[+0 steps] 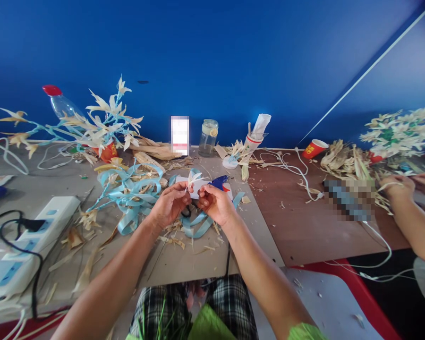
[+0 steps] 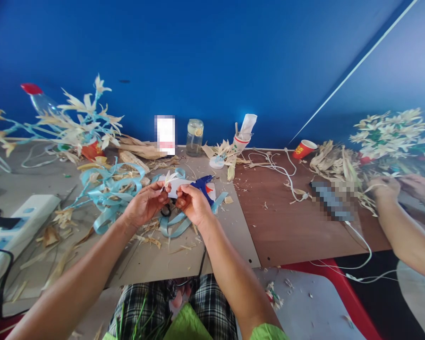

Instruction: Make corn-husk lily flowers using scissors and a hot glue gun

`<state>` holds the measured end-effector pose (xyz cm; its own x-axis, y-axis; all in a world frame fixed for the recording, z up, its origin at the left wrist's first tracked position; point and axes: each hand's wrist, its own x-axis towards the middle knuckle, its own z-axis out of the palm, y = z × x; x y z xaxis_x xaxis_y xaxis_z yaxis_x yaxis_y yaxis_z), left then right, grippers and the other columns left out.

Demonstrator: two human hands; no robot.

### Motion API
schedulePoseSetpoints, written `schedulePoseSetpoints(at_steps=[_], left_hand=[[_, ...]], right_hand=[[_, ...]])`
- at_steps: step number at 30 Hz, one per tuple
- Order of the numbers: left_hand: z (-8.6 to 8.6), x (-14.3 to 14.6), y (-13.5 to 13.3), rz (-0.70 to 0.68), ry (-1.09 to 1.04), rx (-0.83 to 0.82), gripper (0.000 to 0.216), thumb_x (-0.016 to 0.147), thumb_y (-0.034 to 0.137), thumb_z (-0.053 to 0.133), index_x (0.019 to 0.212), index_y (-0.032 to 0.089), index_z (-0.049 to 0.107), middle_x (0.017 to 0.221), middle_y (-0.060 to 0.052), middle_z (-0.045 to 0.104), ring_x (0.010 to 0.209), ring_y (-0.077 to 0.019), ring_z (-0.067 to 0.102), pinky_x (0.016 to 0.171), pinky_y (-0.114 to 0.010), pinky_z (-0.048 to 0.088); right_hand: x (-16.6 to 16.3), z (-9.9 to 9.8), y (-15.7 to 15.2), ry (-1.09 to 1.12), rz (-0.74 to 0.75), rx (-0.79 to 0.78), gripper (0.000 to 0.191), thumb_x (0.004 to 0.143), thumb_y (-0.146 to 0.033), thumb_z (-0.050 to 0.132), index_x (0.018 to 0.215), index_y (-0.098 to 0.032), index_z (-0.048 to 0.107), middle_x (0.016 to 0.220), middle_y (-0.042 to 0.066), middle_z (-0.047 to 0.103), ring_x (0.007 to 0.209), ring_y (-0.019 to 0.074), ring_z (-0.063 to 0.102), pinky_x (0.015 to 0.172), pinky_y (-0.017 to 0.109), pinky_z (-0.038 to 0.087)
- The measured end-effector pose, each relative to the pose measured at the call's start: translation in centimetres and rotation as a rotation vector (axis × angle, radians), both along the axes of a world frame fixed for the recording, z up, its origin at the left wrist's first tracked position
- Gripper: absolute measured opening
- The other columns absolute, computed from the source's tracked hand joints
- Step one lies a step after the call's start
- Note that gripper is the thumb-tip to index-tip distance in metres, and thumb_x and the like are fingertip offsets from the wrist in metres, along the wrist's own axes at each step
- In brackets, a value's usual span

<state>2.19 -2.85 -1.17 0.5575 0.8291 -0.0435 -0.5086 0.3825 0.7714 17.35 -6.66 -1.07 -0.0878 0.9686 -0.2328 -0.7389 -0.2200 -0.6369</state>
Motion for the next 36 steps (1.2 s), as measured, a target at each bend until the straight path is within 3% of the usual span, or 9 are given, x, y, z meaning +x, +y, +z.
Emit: schedulePoseSetpoints(at_steps=[8, 15, 22, 28, 30, 32, 34, 36], left_hand=[[0.0, 0.1, -0.1, -0.011, 0.039, -0.006, 0.027, 0.058, 0.006, 0.064, 0.084, 0.012, 0.063, 0.074, -0.002, 0.056, 0.059, -0.0069, 0.047, 0.062, -0.021, 0.041], [-0.4, 0.0, 0.0, -0.040, 0.059, 0.024, 0.022, 0.061, 0.005, 0.065, 0.081, 0.014, 0.063, 0.074, 0.000, 0.057, 0.050, -0.0032, 0.041, 0.051, -0.020, 0.038], [0.1, 0.2, 0.1, 0.088, 0.084, -0.048, 0.016, 0.064, 0.007, 0.069, 0.076, 0.014, 0.061, 0.074, 0.001, 0.057, 0.046, -0.0011, 0.036, 0.048, -0.017, 0.038], [0.3, 0.1, 0.4, 0.163, 0.061, -0.071, 0.020, 0.062, 0.007, 0.072, 0.074, 0.014, 0.059, 0.062, 0.004, 0.054, 0.044, -0.0013, 0.037, 0.046, -0.015, 0.038], [0.2, 0.1, 0.5, 0.167, 0.054, -0.077, 0.020, 0.062, 0.008, 0.073, 0.074, 0.014, 0.058, 0.061, 0.004, 0.053, 0.043, -0.0005, 0.036, 0.044, -0.015, 0.036], [0.2, 0.0, 0.6, 0.173, 0.054, -0.086, 0.021, 0.061, 0.009, 0.074, 0.074, 0.014, 0.058, 0.060, 0.005, 0.053, 0.042, 0.0002, 0.035, 0.043, -0.014, 0.035], [0.2, 0.0, 0.6, 0.188, 0.057, -0.097, 0.022, 0.061, 0.009, 0.074, 0.074, 0.014, 0.057, 0.059, 0.005, 0.053, 0.041, 0.0004, 0.034, 0.043, -0.014, 0.035], [0.2, 0.0, 0.6, 0.204, 0.057, -0.102, 0.024, 0.059, 0.008, 0.075, 0.074, 0.014, 0.057, 0.058, 0.006, 0.053, 0.041, 0.0004, 0.034, 0.043, -0.014, 0.036]], right_hand=[[-0.5, -0.7, 0.1, -0.112, -0.027, 0.093, 0.021, 0.055, -0.003, 0.055, 0.071, -0.016, 0.060, 0.065, -0.003, 0.058, 0.046, 0.0060, 0.045, 0.049, 0.022, 0.036], [0.4, 0.2, -0.1, -0.061, -0.015, 0.180, 0.010, 0.064, -0.014, 0.064, 0.070, -0.017, 0.058, 0.062, -0.004, 0.055, 0.048, 0.0063, 0.043, 0.049, 0.021, 0.035], [0.3, 0.1, 0.0, -0.082, -0.028, 0.241, 0.010, 0.065, -0.021, 0.065, 0.066, -0.017, 0.055, 0.061, -0.005, 0.052, 0.044, 0.0050, 0.040, 0.047, 0.021, 0.033], [-0.6, -0.2, -0.1, -0.202, 0.009, 0.218, 0.035, 0.070, -0.041, 0.065, 0.051, -0.016, 0.049, 0.052, -0.004, 0.047, 0.039, 0.0037, 0.034, 0.043, 0.021, 0.027], [0.0, -0.3, 0.2, -0.222, -0.080, 0.224, 0.033, 0.069, -0.041, 0.067, 0.054, -0.017, 0.050, 0.056, -0.004, 0.049, 0.040, 0.0038, 0.035, 0.043, 0.021, 0.028], [1.0, -0.5, 0.6, -0.320, -0.271, 0.236, 0.022, 0.067, -0.034, 0.068, 0.061, -0.018, 0.055, 0.060, -0.004, 0.051, 0.044, 0.0046, 0.038, 0.046, 0.021, 0.030], [2.1, -0.8, 0.9, -0.526, -0.479, 0.255, 0.010, 0.070, -0.029, 0.063, 0.071, -0.020, 0.060, 0.064, -0.004, 0.053, 0.048, 0.0056, 0.040, 0.050, 0.021, 0.034], [3.0, -1.1, 1.1, -0.813, -0.596, 0.256, 0.014, 0.073, -0.024, 0.054, 0.084, -0.021, 0.063, 0.072, -0.002, 0.055, 0.056, 0.0079, 0.046, 0.057, 0.022, 0.040]])
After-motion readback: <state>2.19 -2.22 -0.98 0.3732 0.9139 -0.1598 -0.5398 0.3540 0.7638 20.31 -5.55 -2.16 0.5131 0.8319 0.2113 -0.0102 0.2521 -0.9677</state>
